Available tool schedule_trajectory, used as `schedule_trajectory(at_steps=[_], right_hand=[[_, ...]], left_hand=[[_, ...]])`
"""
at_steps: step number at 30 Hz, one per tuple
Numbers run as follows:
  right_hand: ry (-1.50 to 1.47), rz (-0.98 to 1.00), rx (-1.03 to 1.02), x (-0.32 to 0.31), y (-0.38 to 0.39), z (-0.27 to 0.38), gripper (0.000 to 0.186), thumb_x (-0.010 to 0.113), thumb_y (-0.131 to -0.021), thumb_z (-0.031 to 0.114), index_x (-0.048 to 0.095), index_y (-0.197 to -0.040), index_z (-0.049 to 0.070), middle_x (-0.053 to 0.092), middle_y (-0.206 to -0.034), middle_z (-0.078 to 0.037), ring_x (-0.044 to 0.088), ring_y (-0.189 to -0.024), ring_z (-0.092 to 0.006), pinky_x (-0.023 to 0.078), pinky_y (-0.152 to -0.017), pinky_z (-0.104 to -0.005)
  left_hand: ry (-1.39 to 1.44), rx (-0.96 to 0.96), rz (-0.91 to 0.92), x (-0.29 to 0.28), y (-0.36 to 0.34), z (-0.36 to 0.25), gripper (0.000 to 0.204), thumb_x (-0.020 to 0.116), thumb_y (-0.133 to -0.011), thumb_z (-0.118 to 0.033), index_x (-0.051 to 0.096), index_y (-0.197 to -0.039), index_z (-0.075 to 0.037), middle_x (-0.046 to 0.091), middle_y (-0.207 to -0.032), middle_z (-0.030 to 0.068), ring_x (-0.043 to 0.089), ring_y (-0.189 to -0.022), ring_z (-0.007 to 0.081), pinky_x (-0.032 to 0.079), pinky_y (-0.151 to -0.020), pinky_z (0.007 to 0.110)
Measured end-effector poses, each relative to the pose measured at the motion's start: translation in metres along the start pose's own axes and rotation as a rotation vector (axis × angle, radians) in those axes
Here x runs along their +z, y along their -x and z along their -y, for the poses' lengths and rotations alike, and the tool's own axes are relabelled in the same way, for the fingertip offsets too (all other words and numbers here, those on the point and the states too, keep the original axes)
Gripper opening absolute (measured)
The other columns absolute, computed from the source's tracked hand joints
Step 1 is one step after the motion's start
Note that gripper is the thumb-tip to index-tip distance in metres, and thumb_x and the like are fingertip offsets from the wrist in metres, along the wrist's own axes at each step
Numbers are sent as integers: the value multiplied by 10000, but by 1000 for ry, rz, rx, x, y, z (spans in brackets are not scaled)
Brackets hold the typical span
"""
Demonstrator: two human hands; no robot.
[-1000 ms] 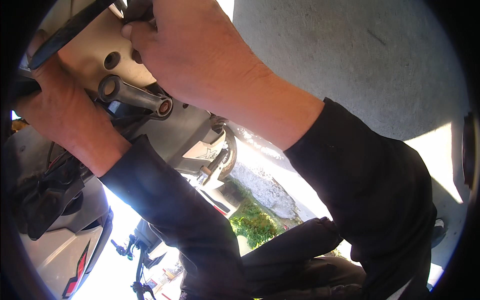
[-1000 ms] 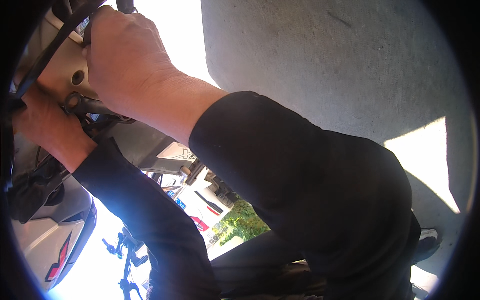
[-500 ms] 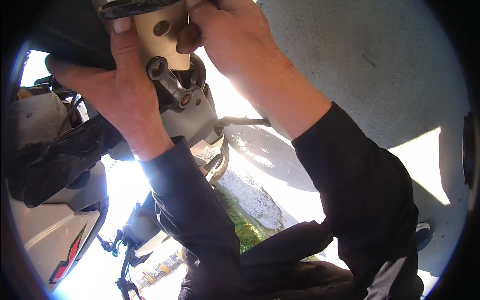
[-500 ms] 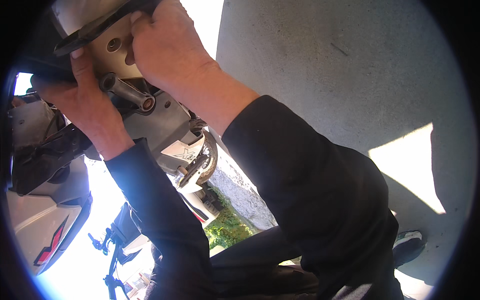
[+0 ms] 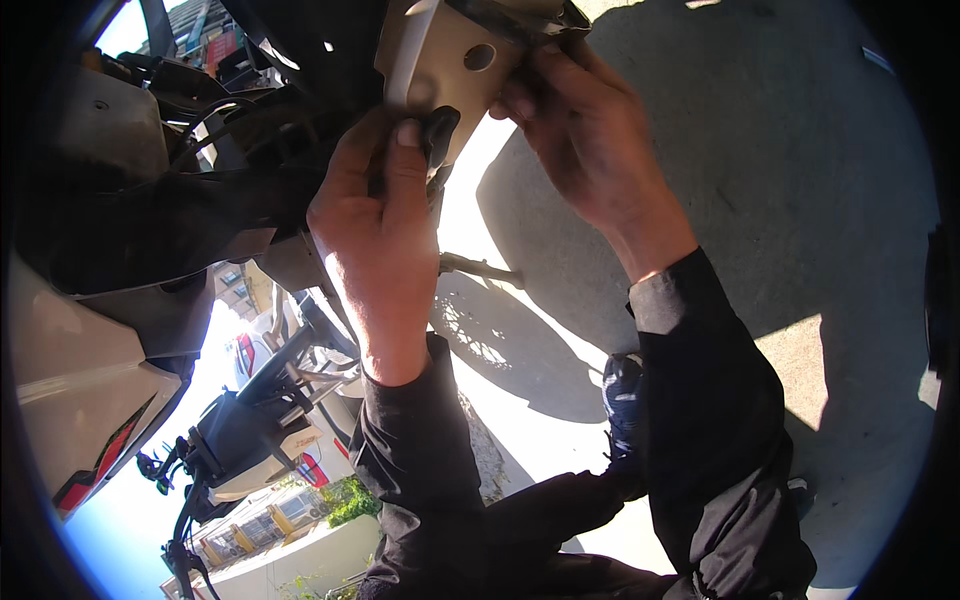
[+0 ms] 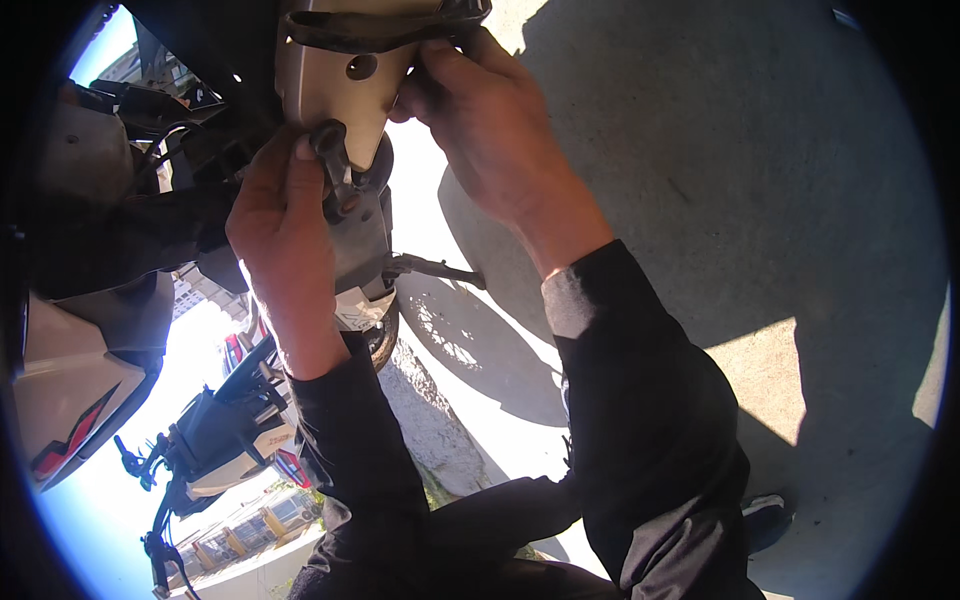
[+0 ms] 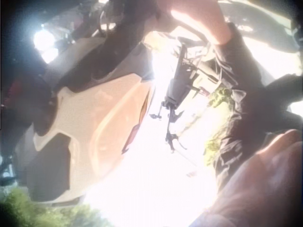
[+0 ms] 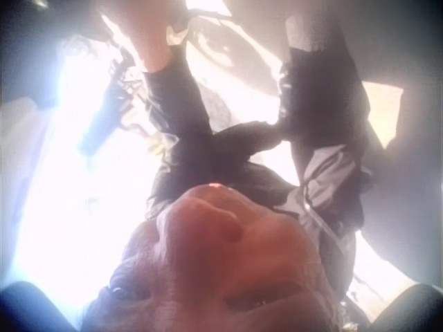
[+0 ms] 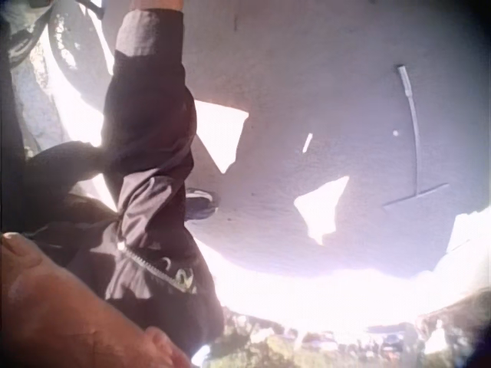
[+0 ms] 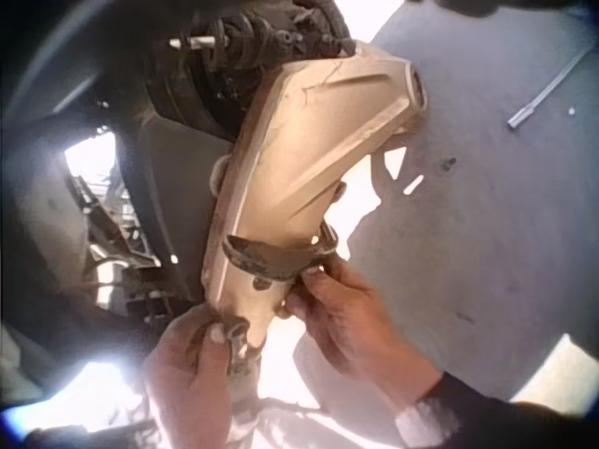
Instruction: The person removes a plastic cover from the rear of a white scooter, then uses a T-handle wrench to loosen and tighten bolts on the rear mudguard and brake assembly. They reattach the cover and secure it with bolts.
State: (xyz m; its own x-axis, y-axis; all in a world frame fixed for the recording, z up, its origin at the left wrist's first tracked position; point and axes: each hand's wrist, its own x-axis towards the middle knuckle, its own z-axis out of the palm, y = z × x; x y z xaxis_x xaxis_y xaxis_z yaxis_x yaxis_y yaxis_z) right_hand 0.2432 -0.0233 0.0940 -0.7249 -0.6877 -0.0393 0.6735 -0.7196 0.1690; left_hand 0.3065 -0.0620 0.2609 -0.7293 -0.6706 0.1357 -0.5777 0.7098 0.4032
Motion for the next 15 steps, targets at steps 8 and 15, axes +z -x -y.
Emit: schedule_trajectory(at_steps=[8, 15], right_hand=[[341, -226, -35, 39, 9, -7, 232, 445, -1097, 140, 492, -1255, -23, 601, -1034, -79, 573, -919, -162, 516, -826, -342], [518, -290, -254, 31, -5, -20, 246, 523, -1067, 249, 516, -1186, 34, 599, -952, -73, 572, -804, -148, 518, -719, -346]], left_hand=[[-138, 142, -23, -3, 8, 18, 229, 642, -939, 8, 719, -1152, -22, 772, -993, 86, 729, -905, 142, 546, -810, 276], [-464, 151, 86, -5, -12, 2, 284, 585, -1023, -122, 636, -1294, -59, 739, -1073, 74, 686, -931, 153, 513, -855, 286]])
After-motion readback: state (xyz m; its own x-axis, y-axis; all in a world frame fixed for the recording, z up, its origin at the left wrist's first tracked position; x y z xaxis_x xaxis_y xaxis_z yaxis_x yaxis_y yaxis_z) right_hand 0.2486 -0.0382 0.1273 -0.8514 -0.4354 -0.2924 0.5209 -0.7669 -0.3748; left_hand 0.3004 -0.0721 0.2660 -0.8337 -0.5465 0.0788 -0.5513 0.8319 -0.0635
